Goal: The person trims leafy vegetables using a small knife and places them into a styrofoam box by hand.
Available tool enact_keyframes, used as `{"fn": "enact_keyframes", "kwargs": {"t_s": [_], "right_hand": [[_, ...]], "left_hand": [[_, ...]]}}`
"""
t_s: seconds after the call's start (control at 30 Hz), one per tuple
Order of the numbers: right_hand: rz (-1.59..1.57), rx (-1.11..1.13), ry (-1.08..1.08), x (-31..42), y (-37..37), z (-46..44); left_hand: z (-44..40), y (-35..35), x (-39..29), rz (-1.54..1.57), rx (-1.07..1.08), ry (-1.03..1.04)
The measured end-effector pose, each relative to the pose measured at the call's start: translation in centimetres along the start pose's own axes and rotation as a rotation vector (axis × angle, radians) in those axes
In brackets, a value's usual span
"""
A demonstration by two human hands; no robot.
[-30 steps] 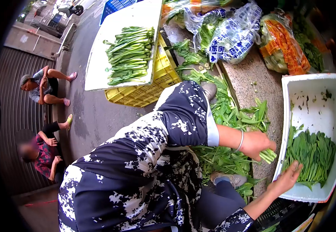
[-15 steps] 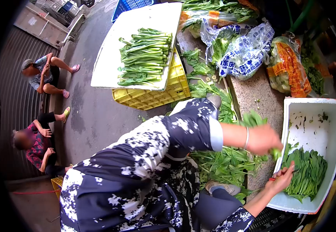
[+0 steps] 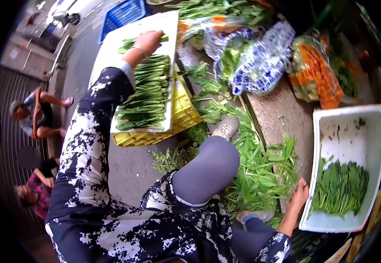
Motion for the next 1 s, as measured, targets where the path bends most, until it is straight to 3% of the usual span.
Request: {"fn": "enact_keyframes", "kwargs": {"t_s": [0.07, 0.13, 0.17, 0.27, 0.3, 0.37, 0.4, 0.47, 0.5, 0.53, 0.6, 0.67, 0.77, 0.8, 0.87, 0.93, 1.0], "right_hand": [[0.026, -0.04, 0.053, -2.0, -1.3, -0.3], [0.071, -0.079, -0.132, -2.0, -2.0, 0.3], [0.213, -0.077, -0.096, -0.8, -1.7, 1.7], [0.362, -0.04, -0.178, -0.6, -2.6, 1.4], [0.416, -0.048, -0.158, -0.7, -3.0, 1.8], [0.439, -0.103, -0.303, -1.5, -4.6, 0.3], [0.488, -0.1, -0.251, -0.9, -5.3, 0.3], [0.501, -0.133, -0.223, -0.1, -7.5, -0.1], [0.486, -0.172, -0.233, -0.4, -9.2, -1.0], [0.469, -0.21, -0.246, -0.9, -11.0, -1.9], [0.492, -0.283, -0.264, 0.2, -14.1, -1.9], [0.53, -0.391, -0.158, -0.2, -18.6, -2.5], [0.442, -0.422, -0.085, -1.2, -23.4, -3.3], [0.39, -0.431, -0.05, -0.9, -24.4, -3.0], [0.382, -0.451, -0.094, 0.1, -26.3, -2.8], [0.475, -0.495, -0.146, 1.1, -28.2, -2.8], [0.357, -0.571, -0.259, 2.2, -30.9, -2.8]], "left_hand": [[-0.8, 3.3, 1.7, 0.141, 0.133, -0.005], [-0.4, 8.0, 3.1, 0.349, 0.261, -0.032], [0.1, 8.8, 1.9, 0.643, 0.525, 0.106], [-1.4, 9.6, 4.5, 0.777, 0.463, 0.099], [-1.5, 11.0, 5.7, 0.836, 0.522, -0.047], [-3.9, 13.0, 8.1, 0.732, 0.43, 0.058], [-4.7, 11.5, 7.8, 0.669, 0.34, 0.089], [-4.5, 5.8, 3.3, 0.361, 0.224, 0.272], [-4.1, 3.0, 0.4, 0.351, 0.239, 0.306], [-0.9, -4.2, -6.6, 0.283, 0.269, 0.297], [1.4, -8.0, -12.3, 0.456, 0.142, 0.508], [7.1, -13.8, -21.3, 0.664, 0.195, 0.639], [16.7, -21.7, -33.7, 0.533, 0.2, 1.055], [19.3, -22.7, -36.9, 0.494, 0.192, 1.192], [22.8, -23.7, -43.1, 0.618, 0.394, 1.418], [25.2, -22.1, -49.0, 0.798, 0.534, 1.503], [26.4, -16.7, -54.9, 0.955, 0.632, 1.524]]}}
Point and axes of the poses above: each hand's wrist, its own z-axis away from the middle knuckle, its own y-axis out of the palm, x = y × z, the point moved 7 cm from there along -z, towards the middle knuckle, and after that the axes turned 3 degrees about -z, right-handed, at the moved point
